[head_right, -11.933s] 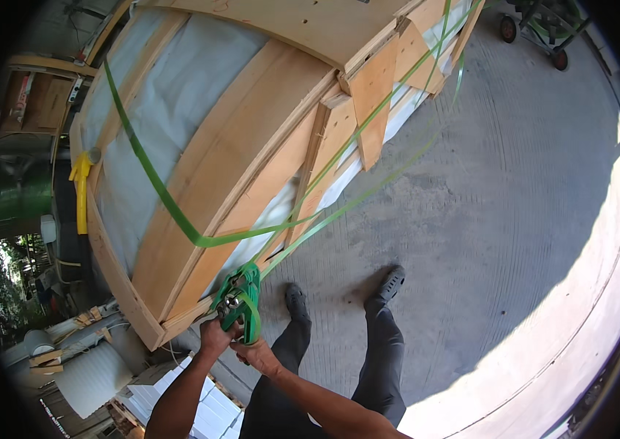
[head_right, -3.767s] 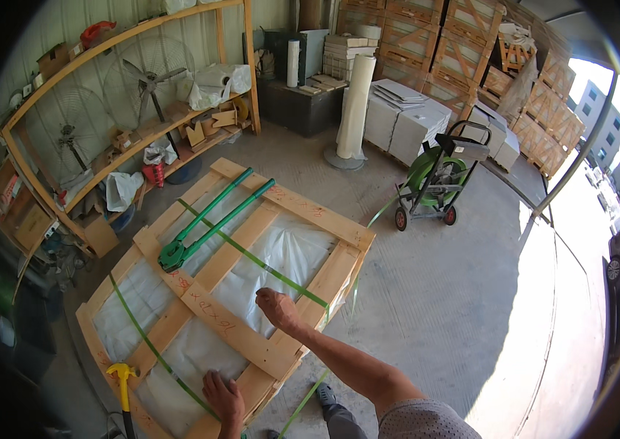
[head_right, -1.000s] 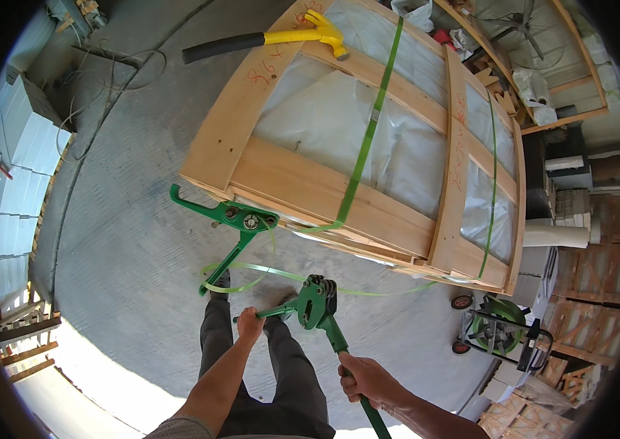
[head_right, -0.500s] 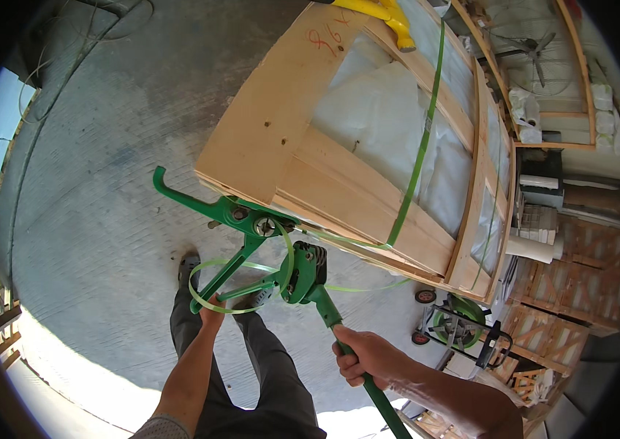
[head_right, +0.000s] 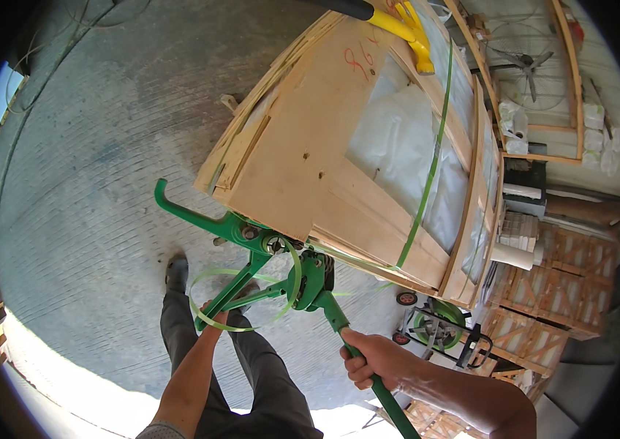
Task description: The person secures a wooden crate with green plastic straps using a manual tensioner and a hammer. They wrap straps around the crate, tighten them with the tensioner, and cut the excess strap material.
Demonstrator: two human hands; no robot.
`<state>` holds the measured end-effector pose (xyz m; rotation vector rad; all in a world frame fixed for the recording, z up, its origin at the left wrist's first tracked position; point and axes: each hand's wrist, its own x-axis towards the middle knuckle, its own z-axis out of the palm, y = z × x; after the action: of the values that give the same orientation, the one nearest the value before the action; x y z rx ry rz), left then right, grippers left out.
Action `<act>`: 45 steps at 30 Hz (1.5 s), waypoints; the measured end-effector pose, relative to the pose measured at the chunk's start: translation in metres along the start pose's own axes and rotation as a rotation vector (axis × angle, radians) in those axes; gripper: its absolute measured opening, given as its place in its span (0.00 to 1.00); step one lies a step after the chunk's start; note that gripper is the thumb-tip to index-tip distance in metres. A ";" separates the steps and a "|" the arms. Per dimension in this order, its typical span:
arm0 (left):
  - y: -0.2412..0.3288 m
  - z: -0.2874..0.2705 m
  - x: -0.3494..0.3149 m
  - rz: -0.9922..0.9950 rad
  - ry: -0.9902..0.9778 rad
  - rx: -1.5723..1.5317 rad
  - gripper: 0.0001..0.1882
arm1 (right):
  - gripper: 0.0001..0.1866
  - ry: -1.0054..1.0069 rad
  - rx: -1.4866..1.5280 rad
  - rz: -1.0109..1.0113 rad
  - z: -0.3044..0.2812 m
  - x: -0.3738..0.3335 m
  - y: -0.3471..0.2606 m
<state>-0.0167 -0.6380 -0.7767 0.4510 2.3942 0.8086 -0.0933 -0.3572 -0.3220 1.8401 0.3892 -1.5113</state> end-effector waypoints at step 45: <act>0.028 0.000 0.045 -0.099 -0.173 -0.006 0.15 | 0.14 0.354 -0.416 0.161 0.054 -0.205 0.087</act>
<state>-0.0478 -0.5959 -0.7774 0.3805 2.2348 0.7037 -0.1332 -0.4139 -0.1031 1.7463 0.6514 -0.9105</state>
